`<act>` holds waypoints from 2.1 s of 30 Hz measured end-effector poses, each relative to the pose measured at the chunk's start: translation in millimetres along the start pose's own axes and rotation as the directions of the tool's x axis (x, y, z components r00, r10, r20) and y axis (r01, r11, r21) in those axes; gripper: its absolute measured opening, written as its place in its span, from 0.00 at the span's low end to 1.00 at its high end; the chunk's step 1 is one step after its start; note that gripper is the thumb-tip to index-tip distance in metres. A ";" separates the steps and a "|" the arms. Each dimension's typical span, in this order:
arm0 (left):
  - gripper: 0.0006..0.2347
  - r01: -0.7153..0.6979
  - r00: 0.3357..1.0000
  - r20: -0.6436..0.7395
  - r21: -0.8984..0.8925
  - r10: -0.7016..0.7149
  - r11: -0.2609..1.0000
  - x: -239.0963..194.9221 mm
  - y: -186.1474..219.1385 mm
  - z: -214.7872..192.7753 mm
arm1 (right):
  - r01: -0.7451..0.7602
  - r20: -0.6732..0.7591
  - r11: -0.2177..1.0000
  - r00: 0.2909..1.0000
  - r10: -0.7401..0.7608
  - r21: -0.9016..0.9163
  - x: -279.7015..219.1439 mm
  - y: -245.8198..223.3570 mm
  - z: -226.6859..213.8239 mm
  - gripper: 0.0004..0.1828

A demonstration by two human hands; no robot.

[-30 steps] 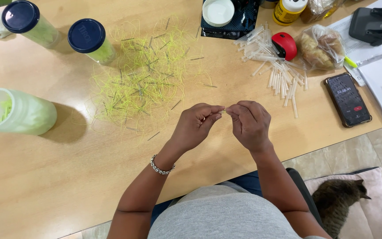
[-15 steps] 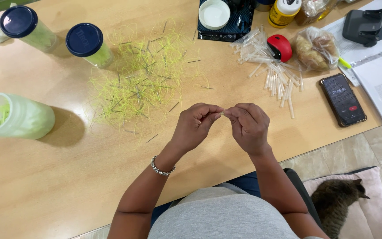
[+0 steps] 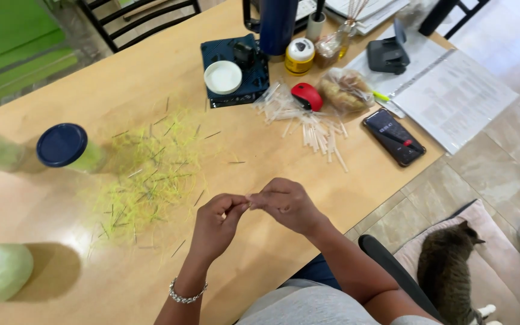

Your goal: The person sits at a wooden table and repeatedly picks up thin yellow strands and small transparent tubes. They insert the strands into the tubes by hand, creating small bundles, and place the finished items into a nearby container. A cat is visible resting on a cushion on the floor to the right of the table.

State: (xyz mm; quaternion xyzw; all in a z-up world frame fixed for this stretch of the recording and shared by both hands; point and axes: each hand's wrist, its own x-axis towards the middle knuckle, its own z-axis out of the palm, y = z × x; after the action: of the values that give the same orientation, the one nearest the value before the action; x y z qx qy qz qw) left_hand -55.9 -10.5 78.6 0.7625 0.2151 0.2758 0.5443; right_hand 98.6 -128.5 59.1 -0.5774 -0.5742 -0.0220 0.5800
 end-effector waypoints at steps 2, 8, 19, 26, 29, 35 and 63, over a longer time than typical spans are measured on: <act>0.02 0.042 0.999 0.016 -0.025 -0.041 0.999 -2.5 -0.2 -1.8 | -0.005 0.044 0.997 0.999 0.002 0.075 -4.1 3.5 0.6 0.05; 0.06 0.233 0.958 0.168 0.019 -0.233 0.972 -13.0 -0.9 -5.2 | 0.176 0.270 0.984 0.948 -0.171 0.003 -22.7 25.8 -3.3 0.15; 0.11 0.441 0.880 0.145 0.108 -0.452 0.891 -18.3 -11.9 -2.1 | 0.212 0.420 0.963 0.899 -0.125 -0.167 -22.4 6.8 -7.6 0.21; 0.06 0.491 0.871 0.145 -0.237 -0.470 0.838 -9.9 -4.0 -4.3 | 0.057 0.302 0.997 0.951 -0.070 0.052 4.8 -15.9 -29.4 0.19; 0.04 0.491 0.864 0.115 -0.401 -0.489 0.773 -9.2 -12.5 -0.1 | -0.125 0.172 0.983 0.980 0.101 0.134 18.4 -31.8 -28.6 0.10; 0.05 0.444 0.875 0.073 -0.517 -0.478 0.732 -3.6 30.1 -0.6 | -0.176 0.058 0.966 0.984 0.168 0.191 11.4 1.6 -34.5 0.08; 0.05 0.476 0.877 0.203 -0.249 -0.435 0.843 -3.1 22.8 -7.2 | -0.013 0.394 0.999 0.919 -0.005 0.044 41.2 -28.0 -41.8 0.06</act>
State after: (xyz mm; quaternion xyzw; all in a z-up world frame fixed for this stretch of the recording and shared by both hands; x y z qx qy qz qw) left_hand -62.3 -14.5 101.5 0.6178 0.3089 0.1137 0.7141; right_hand 120.1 -140.7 119.2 -0.5580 -0.6781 0.1088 0.4659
